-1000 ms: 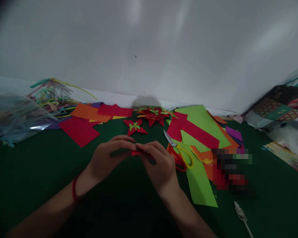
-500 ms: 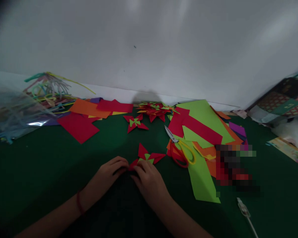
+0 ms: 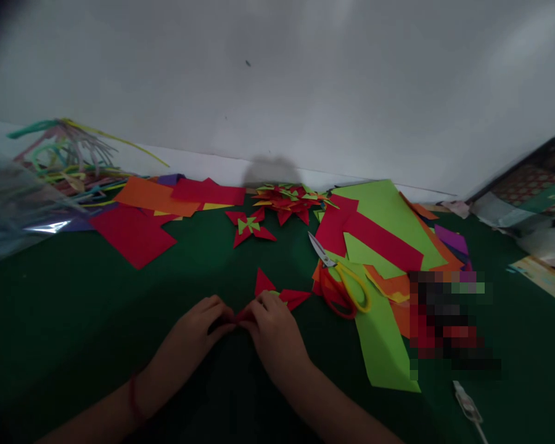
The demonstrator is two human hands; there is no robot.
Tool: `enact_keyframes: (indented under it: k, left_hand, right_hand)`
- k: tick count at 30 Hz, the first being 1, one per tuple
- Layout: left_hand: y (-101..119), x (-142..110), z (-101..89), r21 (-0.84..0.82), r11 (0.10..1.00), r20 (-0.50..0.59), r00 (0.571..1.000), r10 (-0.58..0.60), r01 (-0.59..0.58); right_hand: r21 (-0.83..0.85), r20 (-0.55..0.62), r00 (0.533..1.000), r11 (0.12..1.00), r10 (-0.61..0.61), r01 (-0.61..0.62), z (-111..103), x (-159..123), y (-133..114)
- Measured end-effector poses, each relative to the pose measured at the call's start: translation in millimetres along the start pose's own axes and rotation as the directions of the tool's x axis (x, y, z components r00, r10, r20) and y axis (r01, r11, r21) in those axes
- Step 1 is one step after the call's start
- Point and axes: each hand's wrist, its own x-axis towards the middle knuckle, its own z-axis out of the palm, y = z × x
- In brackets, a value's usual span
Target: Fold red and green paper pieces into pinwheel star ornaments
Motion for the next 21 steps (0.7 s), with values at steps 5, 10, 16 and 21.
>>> enact_keyframes:
  k: [5, 10, 16, 21]
  left_hand:
    - [-1.1, 1.6, -0.4, 0.003, 1.000, 0.021, 0.999, -0.026, 0.026]
    - [-2.7, 1.9, -0.5, -0.019, 0.998, 0.019, 0.998, -0.062, 0.062]
    - [-5.4, 2.3, 2.7, 0.043, 0.993, 0.014, 0.993, -0.114, 0.114]
    - [-2.7, 2.5, 4.3, 0.127, 0.986, -0.011, 0.994, -0.111, 0.112]
  right_hand:
    - [0.101, 0.033, 0.999, 0.995, 0.022, -0.026, 0.2, 5.0, 4.1]
    - [0.146, 0.035, 0.998, 0.987, 0.058, -0.063, 1.6, 5.8, 6.2]
    - [0.088, -0.020, 0.996, 0.993, 0.084, -0.082, 6.2, 3.4, 1.0]
    - [0.032, -0.042, 0.993, 0.994, 0.107, -0.106, 10.5, 2.4, -1.8]
